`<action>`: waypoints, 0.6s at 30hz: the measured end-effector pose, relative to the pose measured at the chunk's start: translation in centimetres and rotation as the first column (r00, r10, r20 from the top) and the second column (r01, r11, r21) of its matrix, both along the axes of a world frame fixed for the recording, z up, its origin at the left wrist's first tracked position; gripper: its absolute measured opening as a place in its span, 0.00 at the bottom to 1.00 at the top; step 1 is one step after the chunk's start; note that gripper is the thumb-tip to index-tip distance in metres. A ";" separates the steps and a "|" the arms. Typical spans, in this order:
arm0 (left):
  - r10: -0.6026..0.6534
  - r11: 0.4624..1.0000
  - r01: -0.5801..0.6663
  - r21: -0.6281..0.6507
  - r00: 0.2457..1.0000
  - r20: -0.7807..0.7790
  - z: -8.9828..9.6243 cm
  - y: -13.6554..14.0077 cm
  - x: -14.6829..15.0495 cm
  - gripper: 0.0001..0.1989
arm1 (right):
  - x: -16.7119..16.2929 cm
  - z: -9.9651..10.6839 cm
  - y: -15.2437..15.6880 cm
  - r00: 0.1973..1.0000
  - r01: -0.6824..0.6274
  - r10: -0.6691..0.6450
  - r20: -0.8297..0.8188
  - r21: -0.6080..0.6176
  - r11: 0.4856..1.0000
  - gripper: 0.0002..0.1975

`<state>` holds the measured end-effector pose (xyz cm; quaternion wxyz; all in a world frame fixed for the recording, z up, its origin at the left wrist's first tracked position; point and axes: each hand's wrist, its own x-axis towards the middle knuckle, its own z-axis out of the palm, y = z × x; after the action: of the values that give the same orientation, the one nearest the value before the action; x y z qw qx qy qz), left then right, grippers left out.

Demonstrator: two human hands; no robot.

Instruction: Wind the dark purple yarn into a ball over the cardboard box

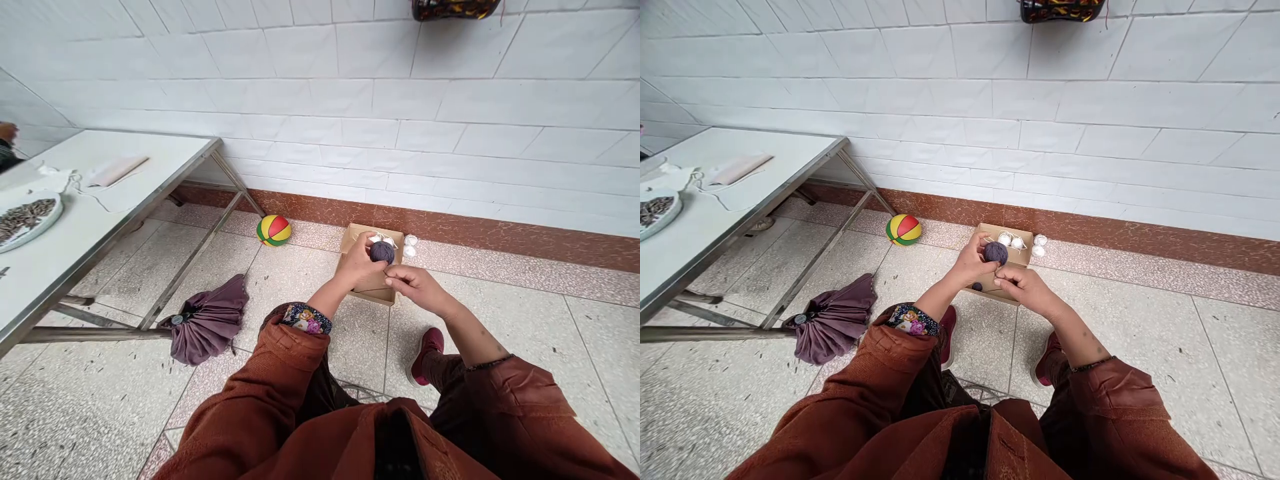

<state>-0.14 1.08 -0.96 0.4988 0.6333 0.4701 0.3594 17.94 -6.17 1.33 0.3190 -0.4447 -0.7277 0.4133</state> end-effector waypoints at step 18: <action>-0.281 0.919 0.373 -0.128 0.847 0.451 1.9 -1.4 -0.2 0.36 | 1.0 -4.4 3.6 0.910 0.415 -0.415 -0.020 0.014 0.910 0.12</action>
<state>-0.31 -0.31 0.94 0.7070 0.5546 0.2705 0.3454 18.93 -2.59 -3.04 0.4096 -0.5829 -0.6175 0.3333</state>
